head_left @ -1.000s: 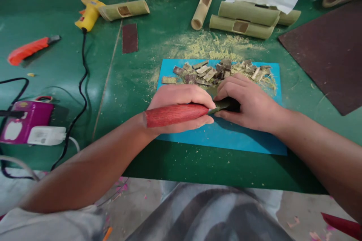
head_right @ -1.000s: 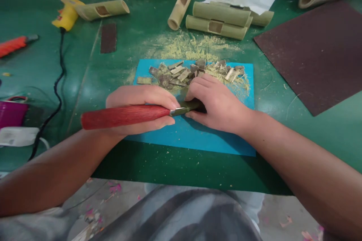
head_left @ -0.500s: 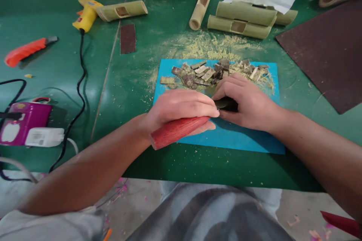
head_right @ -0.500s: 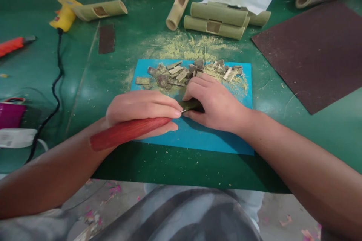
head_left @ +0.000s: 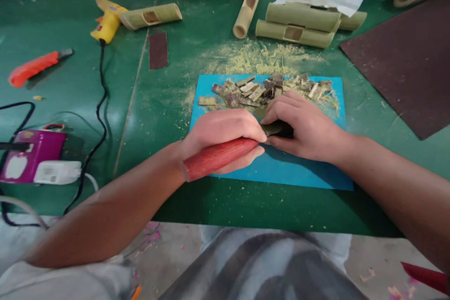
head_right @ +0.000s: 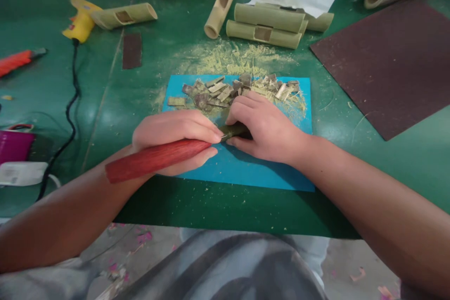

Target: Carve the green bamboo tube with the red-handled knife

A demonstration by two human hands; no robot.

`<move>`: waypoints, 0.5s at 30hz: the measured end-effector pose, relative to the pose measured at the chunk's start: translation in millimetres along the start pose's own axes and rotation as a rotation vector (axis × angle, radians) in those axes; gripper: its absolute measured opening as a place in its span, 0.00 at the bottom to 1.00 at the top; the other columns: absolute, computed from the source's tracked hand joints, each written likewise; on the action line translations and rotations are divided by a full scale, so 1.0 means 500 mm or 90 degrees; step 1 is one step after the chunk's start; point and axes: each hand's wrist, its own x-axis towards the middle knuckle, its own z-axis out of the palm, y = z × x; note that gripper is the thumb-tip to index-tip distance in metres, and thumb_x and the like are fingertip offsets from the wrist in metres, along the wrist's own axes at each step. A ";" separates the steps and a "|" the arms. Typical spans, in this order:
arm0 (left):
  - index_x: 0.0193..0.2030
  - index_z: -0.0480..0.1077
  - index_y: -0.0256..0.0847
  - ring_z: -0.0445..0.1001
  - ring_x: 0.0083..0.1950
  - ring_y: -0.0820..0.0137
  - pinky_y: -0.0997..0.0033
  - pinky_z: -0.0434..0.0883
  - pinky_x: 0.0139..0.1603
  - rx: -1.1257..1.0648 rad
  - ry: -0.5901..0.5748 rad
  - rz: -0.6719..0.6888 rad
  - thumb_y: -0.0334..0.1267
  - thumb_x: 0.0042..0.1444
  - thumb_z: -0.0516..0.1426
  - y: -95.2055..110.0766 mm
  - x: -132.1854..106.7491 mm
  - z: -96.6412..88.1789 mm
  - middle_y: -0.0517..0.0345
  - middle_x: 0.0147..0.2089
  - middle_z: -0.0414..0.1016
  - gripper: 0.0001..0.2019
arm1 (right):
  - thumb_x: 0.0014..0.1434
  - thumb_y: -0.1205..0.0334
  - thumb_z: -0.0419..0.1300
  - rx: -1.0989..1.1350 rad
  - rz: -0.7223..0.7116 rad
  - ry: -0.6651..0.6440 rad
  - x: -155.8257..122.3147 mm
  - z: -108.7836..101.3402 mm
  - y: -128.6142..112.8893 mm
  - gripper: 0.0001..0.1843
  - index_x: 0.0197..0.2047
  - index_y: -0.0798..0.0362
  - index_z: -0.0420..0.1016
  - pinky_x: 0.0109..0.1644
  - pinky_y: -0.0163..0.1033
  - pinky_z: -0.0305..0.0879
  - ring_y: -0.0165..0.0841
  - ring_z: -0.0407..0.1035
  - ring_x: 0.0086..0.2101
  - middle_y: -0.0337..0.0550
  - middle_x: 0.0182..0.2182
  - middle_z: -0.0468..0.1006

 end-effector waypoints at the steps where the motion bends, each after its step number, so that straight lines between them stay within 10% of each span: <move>1: 0.47 0.77 0.47 0.86 0.40 0.68 0.71 0.82 0.43 0.002 -0.001 0.002 0.33 0.64 0.65 0.000 0.000 0.000 0.57 0.41 0.87 0.07 | 0.64 0.57 0.65 -0.002 -0.003 0.001 0.000 0.000 0.000 0.07 0.41 0.47 0.71 0.49 0.50 0.64 0.43 0.70 0.43 0.47 0.41 0.78; 15: 0.36 0.75 0.47 0.82 0.29 0.70 0.71 0.80 0.33 0.064 0.090 0.044 0.29 0.58 0.63 0.004 -0.013 -0.006 0.61 0.32 0.84 0.06 | 0.63 0.57 0.66 -0.016 0.009 -0.006 0.001 0.002 -0.001 0.07 0.41 0.48 0.72 0.50 0.50 0.64 0.44 0.70 0.44 0.47 0.42 0.79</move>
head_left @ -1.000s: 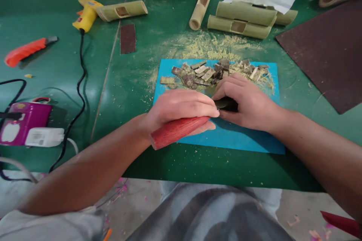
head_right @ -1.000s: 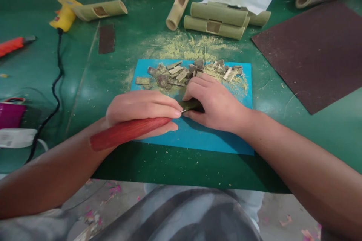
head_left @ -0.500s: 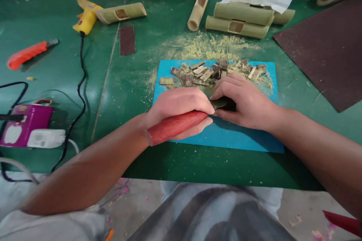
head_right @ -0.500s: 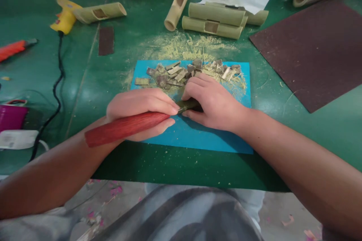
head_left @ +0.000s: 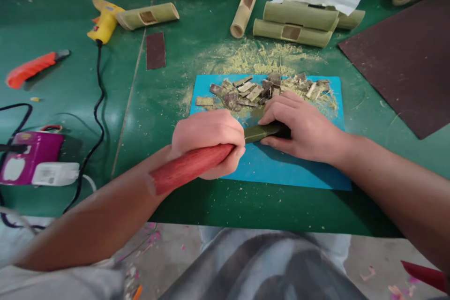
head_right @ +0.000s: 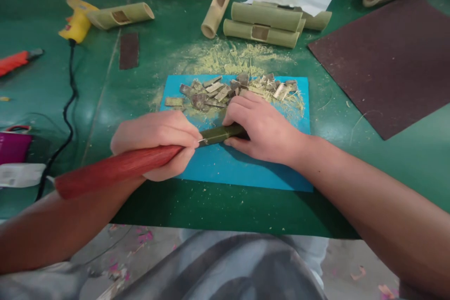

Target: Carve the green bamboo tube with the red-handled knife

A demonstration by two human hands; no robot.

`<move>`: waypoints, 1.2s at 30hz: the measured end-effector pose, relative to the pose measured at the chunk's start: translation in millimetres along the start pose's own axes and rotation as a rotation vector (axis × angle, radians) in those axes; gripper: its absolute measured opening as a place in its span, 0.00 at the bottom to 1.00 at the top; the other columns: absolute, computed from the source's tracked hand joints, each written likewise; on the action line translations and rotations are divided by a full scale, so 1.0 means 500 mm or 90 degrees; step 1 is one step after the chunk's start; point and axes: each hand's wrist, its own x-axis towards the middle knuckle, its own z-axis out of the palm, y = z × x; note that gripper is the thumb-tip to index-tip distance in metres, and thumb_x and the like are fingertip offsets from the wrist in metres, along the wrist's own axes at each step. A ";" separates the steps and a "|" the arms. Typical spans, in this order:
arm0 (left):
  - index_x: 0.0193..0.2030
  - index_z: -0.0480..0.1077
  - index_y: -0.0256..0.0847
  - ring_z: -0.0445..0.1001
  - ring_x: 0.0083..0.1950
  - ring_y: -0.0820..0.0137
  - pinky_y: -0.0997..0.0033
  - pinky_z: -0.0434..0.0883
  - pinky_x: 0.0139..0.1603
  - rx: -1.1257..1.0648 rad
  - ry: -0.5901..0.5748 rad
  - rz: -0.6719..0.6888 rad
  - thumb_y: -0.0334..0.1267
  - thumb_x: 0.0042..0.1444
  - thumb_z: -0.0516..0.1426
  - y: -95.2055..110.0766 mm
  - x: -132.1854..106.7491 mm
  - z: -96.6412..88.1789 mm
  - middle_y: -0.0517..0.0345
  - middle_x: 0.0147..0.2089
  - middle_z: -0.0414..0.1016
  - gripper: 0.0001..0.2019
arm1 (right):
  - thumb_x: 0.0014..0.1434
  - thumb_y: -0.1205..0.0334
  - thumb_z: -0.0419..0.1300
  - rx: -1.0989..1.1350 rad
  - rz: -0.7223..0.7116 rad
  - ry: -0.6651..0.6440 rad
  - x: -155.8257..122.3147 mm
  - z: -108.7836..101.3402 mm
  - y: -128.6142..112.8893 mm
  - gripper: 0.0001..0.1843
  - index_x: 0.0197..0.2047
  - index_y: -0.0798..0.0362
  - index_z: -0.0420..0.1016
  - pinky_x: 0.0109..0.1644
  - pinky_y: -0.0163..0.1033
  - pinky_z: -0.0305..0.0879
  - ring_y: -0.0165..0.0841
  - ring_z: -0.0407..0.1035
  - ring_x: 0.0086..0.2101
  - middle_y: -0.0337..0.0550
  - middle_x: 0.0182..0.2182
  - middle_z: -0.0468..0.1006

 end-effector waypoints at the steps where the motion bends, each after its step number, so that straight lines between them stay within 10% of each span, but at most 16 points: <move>1: 0.38 0.76 0.47 0.83 0.30 0.70 0.72 0.81 0.34 -0.005 0.007 0.003 0.30 0.59 0.63 -0.002 0.000 -0.001 0.60 0.33 0.85 0.06 | 0.64 0.57 0.66 -0.001 -0.002 -0.002 0.000 0.000 0.001 0.07 0.41 0.48 0.72 0.50 0.50 0.64 0.44 0.70 0.44 0.47 0.42 0.79; 17: 0.50 0.80 0.39 0.86 0.47 0.70 0.74 0.83 0.55 -0.089 -0.079 -0.026 0.40 0.61 0.72 -0.015 0.006 0.002 0.51 0.46 0.88 0.13 | 0.66 0.58 0.66 0.004 -0.029 0.009 0.001 -0.001 0.003 0.07 0.42 0.48 0.71 0.48 0.49 0.64 0.43 0.70 0.43 0.46 0.41 0.79; 36: 0.43 0.77 0.44 0.85 0.39 0.71 0.72 0.80 0.44 -0.035 -0.049 -0.056 0.32 0.64 0.65 0.001 0.007 0.015 0.59 0.39 0.86 0.04 | 0.66 0.57 0.65 0.012 -0.042 0.036 -0.005 0.004 0.006 0.07 0.43 0.49 0.72 0.49 0.49 0.65 0.43 0.70 0.43 0.48 0.42 0.78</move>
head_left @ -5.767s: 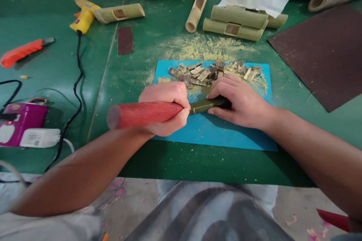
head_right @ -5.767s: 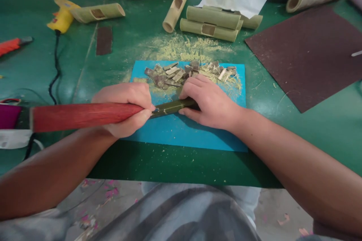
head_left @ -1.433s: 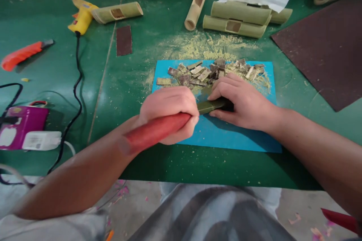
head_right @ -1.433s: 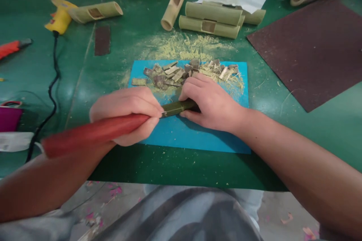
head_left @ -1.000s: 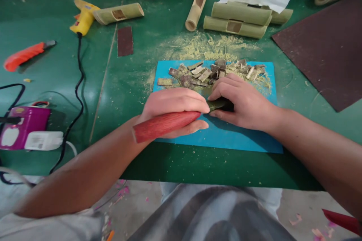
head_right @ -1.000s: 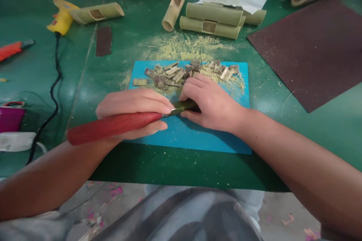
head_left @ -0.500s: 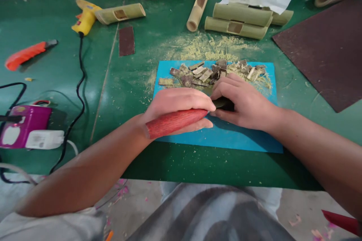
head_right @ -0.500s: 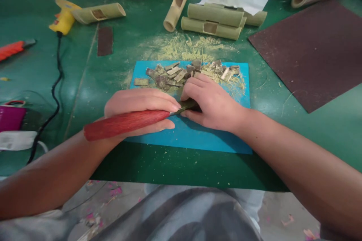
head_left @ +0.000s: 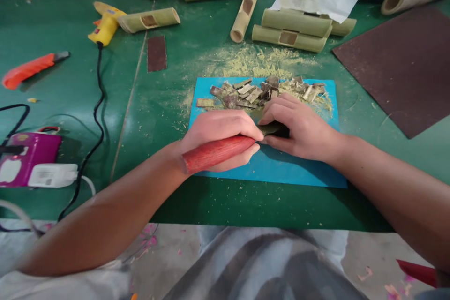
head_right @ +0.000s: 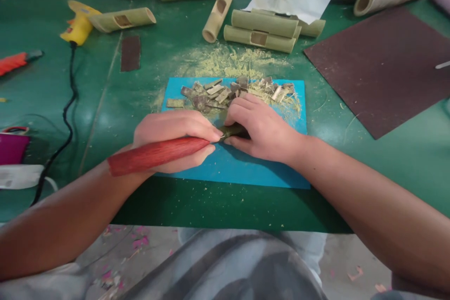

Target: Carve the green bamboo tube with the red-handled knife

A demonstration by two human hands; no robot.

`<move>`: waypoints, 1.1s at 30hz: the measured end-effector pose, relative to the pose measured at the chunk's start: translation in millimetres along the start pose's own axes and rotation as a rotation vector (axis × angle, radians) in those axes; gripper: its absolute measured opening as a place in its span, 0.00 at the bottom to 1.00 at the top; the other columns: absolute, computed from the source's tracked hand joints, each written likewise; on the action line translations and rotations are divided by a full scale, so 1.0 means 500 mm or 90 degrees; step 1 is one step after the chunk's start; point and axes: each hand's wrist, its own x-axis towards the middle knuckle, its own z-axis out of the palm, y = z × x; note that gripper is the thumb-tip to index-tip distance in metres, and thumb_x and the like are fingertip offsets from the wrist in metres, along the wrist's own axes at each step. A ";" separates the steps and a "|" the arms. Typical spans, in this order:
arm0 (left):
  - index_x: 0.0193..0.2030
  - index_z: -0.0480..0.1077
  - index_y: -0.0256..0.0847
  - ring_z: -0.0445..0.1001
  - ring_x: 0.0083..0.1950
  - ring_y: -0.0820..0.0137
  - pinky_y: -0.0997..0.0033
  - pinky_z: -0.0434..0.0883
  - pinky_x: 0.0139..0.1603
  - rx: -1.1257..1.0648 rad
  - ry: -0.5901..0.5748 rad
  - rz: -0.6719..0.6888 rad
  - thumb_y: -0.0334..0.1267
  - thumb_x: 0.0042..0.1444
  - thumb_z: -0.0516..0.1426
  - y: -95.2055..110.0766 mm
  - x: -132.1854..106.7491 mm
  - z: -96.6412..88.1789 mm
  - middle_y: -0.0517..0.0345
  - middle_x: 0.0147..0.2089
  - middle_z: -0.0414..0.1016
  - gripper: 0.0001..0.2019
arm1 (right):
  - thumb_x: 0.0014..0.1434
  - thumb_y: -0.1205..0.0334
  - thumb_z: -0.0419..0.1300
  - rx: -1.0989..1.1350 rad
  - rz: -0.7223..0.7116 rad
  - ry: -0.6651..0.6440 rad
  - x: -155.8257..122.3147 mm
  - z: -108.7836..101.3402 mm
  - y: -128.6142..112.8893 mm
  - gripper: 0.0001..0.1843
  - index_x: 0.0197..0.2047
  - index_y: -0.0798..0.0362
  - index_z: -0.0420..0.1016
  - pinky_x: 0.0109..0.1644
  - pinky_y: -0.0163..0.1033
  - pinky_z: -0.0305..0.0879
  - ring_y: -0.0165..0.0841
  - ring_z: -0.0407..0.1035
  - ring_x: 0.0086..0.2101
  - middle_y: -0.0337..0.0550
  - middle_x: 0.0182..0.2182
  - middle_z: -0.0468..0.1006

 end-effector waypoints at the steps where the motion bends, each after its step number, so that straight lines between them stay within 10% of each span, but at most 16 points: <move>1: 0.42 0.76 0.44 0.84 0.38 0.71 0.72 0.80 0.42 0.007 0.012 0.002 0.31 0.63 0.64 0.001 -0.002 0.001 0.60 0.38 0.85 0.04 | 0.66 0.57 0.65 -0.006 -0.005 0.002 -0.001 0.000 0.001 0.08 0.43 0.49 0.71 0.49 0.49 0.65 0.43 0.71 0.43 0.49 0.42 0.79; 12: 0.34 0.73 0.46 0.80 0.28 0.70 0.68 0.77 0.29 0.043 0.090 0.016 0.29 0.60 0.60 0.000 -0.014 -0.002 0.62 0.29 0.82 0.07 | 0.65 0.59 0.66 0.004 0.001 -0.001 -0.001 0.003 0.003 0.08 0.43 0.49 0.71 0.49 0.50 0.64 0.44 0.71 0.43 0.47 0.42 0.79; 22: 0.47 0.80 0.43 0.88 0.47 0.69 0.74 0.83 0.55 -0.020 -0.011 -0.015 0.41 0.62 0.72 -0.003 -0.009 -0.015 0.55 0.46 0.89 0.11 | 0.66 0.58 0.65 0.005 0.000 -0.010 0.004 0.001 0.000 0.07 0.43 0.49 0.72 0.49 0.49 0.63 0.43 0.71 0.43 0.46 0.40 0.79; 33: 0.48 0.79 0.41 0.88 0.47 0.71 0.76 0.83 0.54 -0.022 -0.038 0.029 0.42 0.62 0.72 -0.019 0.000 -0.012 0.55 0.45 0.89 0.13 | 0.65 0.60 0.65 0.003 0.017 -0.025 0.007 -0.004 -0.005 0.07 0.41 0.47 0.70 0.48 0.50 0.63 0.42 0.71 0.42 0.45 0.40 0.79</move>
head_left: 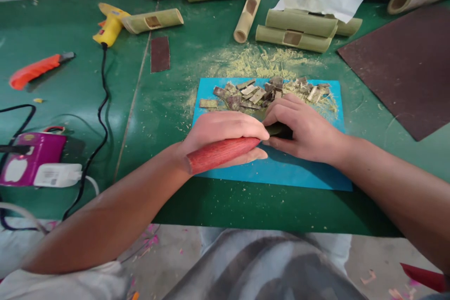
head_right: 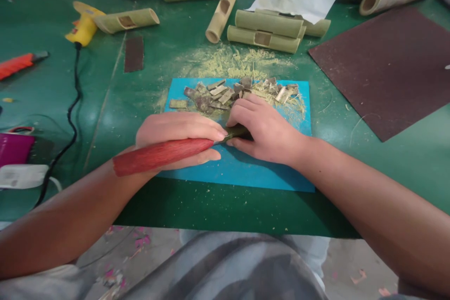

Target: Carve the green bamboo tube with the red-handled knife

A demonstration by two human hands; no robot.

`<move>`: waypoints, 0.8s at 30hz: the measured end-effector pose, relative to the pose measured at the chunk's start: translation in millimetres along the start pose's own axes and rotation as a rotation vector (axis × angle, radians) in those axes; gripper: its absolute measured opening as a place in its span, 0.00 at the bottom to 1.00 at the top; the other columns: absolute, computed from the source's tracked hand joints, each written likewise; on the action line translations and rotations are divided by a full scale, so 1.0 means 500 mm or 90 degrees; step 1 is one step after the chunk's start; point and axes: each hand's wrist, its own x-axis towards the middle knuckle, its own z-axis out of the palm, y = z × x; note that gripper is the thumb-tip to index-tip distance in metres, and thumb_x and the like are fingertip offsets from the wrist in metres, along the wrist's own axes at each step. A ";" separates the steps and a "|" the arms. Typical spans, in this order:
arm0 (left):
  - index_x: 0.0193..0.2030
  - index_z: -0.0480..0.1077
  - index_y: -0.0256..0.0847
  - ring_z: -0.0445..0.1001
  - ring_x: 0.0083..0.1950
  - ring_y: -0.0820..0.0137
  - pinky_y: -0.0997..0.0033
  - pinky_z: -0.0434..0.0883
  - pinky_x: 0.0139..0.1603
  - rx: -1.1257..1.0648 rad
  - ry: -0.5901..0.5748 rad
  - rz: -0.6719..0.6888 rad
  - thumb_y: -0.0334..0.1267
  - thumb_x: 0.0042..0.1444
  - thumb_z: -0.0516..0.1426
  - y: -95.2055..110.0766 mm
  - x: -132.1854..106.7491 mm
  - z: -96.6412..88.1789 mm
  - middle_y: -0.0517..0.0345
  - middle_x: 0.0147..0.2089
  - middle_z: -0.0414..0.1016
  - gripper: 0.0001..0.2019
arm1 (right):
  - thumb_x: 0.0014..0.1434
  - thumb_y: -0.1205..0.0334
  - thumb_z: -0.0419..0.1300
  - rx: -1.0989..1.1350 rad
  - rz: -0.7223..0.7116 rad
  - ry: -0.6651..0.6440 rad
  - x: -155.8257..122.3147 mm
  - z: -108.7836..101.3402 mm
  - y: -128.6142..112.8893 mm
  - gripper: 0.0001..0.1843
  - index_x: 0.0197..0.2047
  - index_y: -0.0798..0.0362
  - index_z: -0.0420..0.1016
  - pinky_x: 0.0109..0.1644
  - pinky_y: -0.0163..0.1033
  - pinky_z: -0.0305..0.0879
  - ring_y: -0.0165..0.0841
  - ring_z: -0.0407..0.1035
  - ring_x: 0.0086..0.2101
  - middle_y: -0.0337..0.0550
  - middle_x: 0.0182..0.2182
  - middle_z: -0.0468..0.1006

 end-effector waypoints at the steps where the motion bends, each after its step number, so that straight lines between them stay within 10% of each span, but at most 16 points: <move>1: 0.48 0.79 0.42 0.88 0.47 0.70 0.76 0.83 0.54 0.002 -0.005 -0.002 0.42 0.62 0.71 0.001 0.000 0.000 0.55 0.45 0.89 0.12 | 0.64 0.60 0.66 0.000 -0.001 0.002 0.000 0.000 0.001 0.07 0.41 0.47 0.70 0.48 0.50 0.63 0.42 0.71 0.42 0.45 0.40 0.79; 14: 0.50 0.77 0.41 0.86 0.46 0.65 0.68 0.83 0.50 0.027 -0.058 0.033 0.45 0.67 0.61 0.006 0.013 -0.010 0.48 0.46 0.86 0.12 | 0.66 0.58 0.65 -0.009 -0.016 0.016 -0.001 0.004 0.002 0.07 0.41 0.49 0.71 0.48 0.48 0.63 0.42 0.71 0.42 0.46 0.40 0.79; 24: 0.46 0.78 0.48 0.88 0.42 0.65 0.66 0.86 0.48 0.027 0.049 -0.033 0.38 0.63 0.66 0.018 0.000 -0.001 0.57 0.43 0.89 0.06 | 0.65 0.57 0.65 -0.004 -0.010 0.018 -0.002 0.006 0.004 0.08 0.42 0.48 0.71 0.48 0.48 0.62 0.42 0.69 0.41 0.46 0.40 0.78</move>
